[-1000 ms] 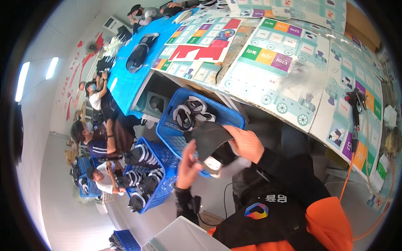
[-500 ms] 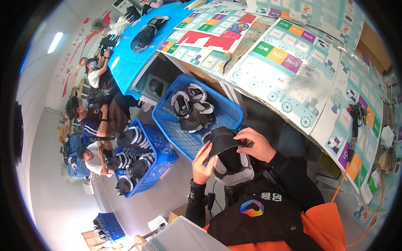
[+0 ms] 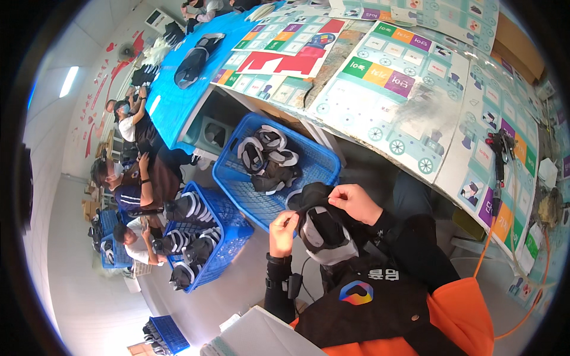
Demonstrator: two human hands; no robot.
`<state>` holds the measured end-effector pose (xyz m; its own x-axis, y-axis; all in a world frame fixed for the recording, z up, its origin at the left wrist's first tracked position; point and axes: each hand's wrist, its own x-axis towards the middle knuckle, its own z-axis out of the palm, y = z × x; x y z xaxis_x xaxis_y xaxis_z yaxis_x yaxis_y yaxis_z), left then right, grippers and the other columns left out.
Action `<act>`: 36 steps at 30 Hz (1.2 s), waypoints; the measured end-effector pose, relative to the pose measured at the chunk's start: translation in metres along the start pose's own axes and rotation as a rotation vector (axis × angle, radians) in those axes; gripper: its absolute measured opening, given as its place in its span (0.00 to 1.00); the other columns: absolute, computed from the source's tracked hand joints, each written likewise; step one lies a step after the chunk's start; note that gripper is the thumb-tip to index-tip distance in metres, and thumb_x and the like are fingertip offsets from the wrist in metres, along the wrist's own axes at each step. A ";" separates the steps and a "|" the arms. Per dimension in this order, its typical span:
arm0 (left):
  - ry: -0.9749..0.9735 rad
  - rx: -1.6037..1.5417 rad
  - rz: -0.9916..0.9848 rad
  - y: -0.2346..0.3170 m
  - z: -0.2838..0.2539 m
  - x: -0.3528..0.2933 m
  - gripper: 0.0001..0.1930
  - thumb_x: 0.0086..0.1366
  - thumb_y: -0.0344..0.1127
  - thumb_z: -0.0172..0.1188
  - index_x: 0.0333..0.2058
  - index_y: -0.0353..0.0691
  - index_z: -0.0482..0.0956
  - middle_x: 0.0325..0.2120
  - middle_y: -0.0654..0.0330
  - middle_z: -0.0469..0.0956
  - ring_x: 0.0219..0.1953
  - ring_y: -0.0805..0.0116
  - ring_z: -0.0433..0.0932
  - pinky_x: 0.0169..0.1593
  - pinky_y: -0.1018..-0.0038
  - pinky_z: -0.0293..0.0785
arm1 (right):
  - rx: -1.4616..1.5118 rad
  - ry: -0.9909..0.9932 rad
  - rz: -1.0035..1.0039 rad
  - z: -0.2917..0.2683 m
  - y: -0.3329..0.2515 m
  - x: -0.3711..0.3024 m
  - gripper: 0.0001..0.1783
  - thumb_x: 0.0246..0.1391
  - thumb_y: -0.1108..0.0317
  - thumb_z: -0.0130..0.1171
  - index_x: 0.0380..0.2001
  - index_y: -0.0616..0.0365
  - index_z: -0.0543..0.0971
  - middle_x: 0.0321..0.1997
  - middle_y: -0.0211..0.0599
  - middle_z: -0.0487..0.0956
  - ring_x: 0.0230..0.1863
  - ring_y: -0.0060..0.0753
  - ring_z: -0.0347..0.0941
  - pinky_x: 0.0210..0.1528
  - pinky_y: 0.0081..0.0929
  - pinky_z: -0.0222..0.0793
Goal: The person trims the excess material from the top edge of a shoe upper using a pair of snips, then places the shoe upper into a blue plastic crate before selecting the next one and repeating the process.
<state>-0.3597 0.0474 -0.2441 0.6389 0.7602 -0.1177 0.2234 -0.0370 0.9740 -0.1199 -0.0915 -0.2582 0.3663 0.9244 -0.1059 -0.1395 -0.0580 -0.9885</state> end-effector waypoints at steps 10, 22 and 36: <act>-0.168 -0.561 -0.390 0.013 -0.001 0.023 0.14 0.81 0.36 0.49 0.53 0.33 0.77 0.48 0.59 0.83 0.49 0.69 0.81 0.55 0.73 0.76 | -0.396 -0.064 -0.483 0.016 -0.064 -0.004 0.22 0.59 0.62 0.69 0.55 0.54 0.80 0.58 0.40 0.76 0.59 0.39 0.71 0.61 0.34 0.69; -0.108 -0.108 0.051 0.043 -0.031 0.011 0.33 0.72 0.39 0.66 0.67 0.27 0.65 0.63 0.53 0.73 0.63 0.63 0.74 0.67 0.65 0.67 | -0.527 0.802 -0.575 -0.047 -0.131 -0.012 0.21 0.65 0.80 0.55 0.60 0.58 0.76 0.56 0.51 0.80 0.55 0.58 0.78 0.55 0.41 0.76; 0.052 0.576 1.108 0.320 0.173 0.123 0.17 0.75 0.29 0.54 0.60 0.33 0.77 0.56 0.44 0.81 0.55 0.43 0.82 0.55 0.62 0.78 | -1.311 1.414 0.392 -0.294 -0.121 -0.154 0.33 0.44 0.70 0.72 0.55 0.66 0.72 0.57 0.53 0.73 0.60 0.60 0.70 0.54 0.49 0.77</act>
<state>-0.0819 0.0171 0.0193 0.6621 0.1625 0.7316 -0.1185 -0.9412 0.3163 0.1114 -0.3381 -0.1534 0.9301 -0.0797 0.3587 0.0261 -0.9593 -0.2810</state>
